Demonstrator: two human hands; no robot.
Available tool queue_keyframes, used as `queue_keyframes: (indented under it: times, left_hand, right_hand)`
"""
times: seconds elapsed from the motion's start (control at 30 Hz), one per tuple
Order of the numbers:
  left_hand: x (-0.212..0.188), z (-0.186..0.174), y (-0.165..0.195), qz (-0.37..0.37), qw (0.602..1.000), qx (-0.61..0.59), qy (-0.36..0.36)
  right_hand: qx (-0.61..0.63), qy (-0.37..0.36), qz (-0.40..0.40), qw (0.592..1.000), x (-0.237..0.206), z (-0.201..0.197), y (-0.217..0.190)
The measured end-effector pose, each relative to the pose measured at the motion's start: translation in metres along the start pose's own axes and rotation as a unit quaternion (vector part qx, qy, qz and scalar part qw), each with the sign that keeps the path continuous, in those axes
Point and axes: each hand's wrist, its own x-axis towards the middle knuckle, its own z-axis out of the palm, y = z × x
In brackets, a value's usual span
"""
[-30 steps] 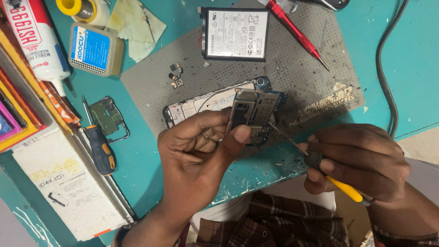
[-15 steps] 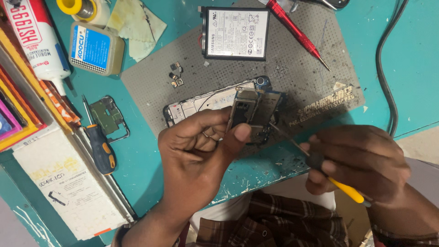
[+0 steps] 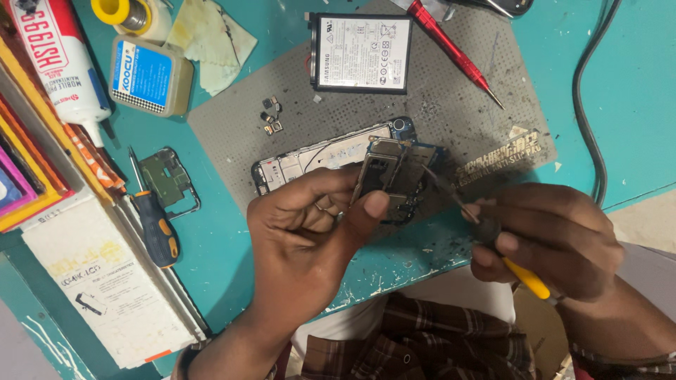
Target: The person uses a soldering iron to apply heat and solder to a small circuit board held in the left hand. The person repeatedly repositions the board and targets different connection points while working at a cluttered repair bench.
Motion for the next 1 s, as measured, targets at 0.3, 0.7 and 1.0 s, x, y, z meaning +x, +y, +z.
queue_keyframes:
  times: [0.3,0.7,1.0]
  left_hand:
    - [0.007,-0.001,0.004,-0.111,0.992,0.053,0.017]
    - [0.014,-0.001,-0.008,-0.082,0.996,-0.020,-0.015]
    - [0.018,-0.001,-0.007,-0.074,0.997,0.001,-0.026]
  right_hand:
    - [-0.002,-0.009,0.011,1.000,0.002,-0.002,-0.001]
    - [-0.016,0.025,0.026,0.999,0.012,0.006,-0.004]
    - [-0.015,0.060,0.000,0.998,0.008,0.009,0.002]
